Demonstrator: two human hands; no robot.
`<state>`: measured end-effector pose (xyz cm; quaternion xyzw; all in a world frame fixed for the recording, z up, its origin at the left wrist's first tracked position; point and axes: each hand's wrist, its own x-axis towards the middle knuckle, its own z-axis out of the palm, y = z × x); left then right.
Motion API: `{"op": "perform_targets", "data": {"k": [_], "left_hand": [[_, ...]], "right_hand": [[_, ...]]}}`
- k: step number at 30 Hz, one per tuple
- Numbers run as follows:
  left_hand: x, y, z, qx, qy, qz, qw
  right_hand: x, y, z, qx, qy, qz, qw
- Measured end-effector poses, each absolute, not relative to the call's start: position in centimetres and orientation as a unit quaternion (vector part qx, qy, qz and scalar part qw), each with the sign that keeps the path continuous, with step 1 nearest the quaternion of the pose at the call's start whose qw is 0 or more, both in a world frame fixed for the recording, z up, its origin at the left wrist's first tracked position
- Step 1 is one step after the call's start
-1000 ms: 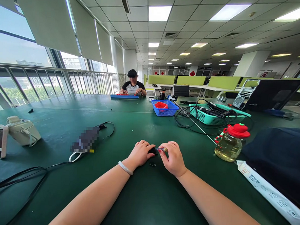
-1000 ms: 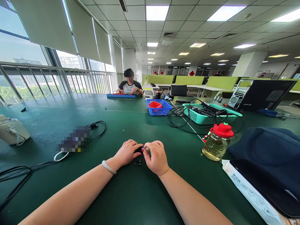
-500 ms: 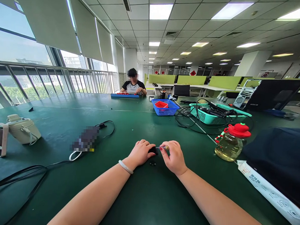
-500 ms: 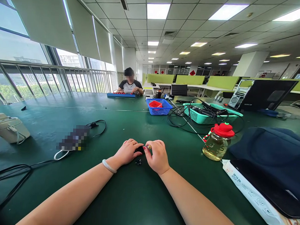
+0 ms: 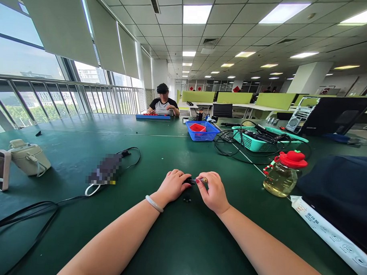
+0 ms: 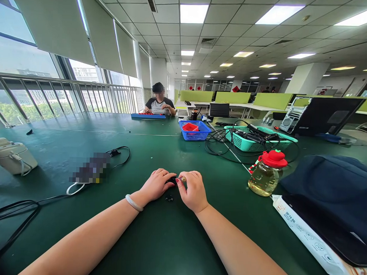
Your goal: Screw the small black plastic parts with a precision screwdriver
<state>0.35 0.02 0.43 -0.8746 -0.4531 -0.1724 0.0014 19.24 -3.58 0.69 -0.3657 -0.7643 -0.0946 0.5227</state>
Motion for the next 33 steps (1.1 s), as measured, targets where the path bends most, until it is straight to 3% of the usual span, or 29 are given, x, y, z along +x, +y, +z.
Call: {"op": "perform_targets", "data": {"k": [4, 12, 18, 33], "left_hand": [[0.4, 0.0, 0.4, -0.875, -0.452, -0.175, -0.007], [0.2, 0.1, 0.6, -0.833, -0.519, -0.191, -0.004], [0.0, 0.3, 0.4, -0.783, -0.602, -0.156, 0.025], [0.2, 0.2, 0.5, -0.772, -0.616, -0.158, -0.018]], "right_hand": [[19.4, -3.7, 0.5, -0.365, -0.754, -0.064, 0.543], [21.3, -0.6, -1.2, -0.449, -0.48, 0.189, 0.729], [22.8, 0.7, -1.6, -0.54, -0.433, 0.226, 0.686], [22.5, 0.1, -2.0, -0.54, -0.529, 0.205, 0.622]]}}
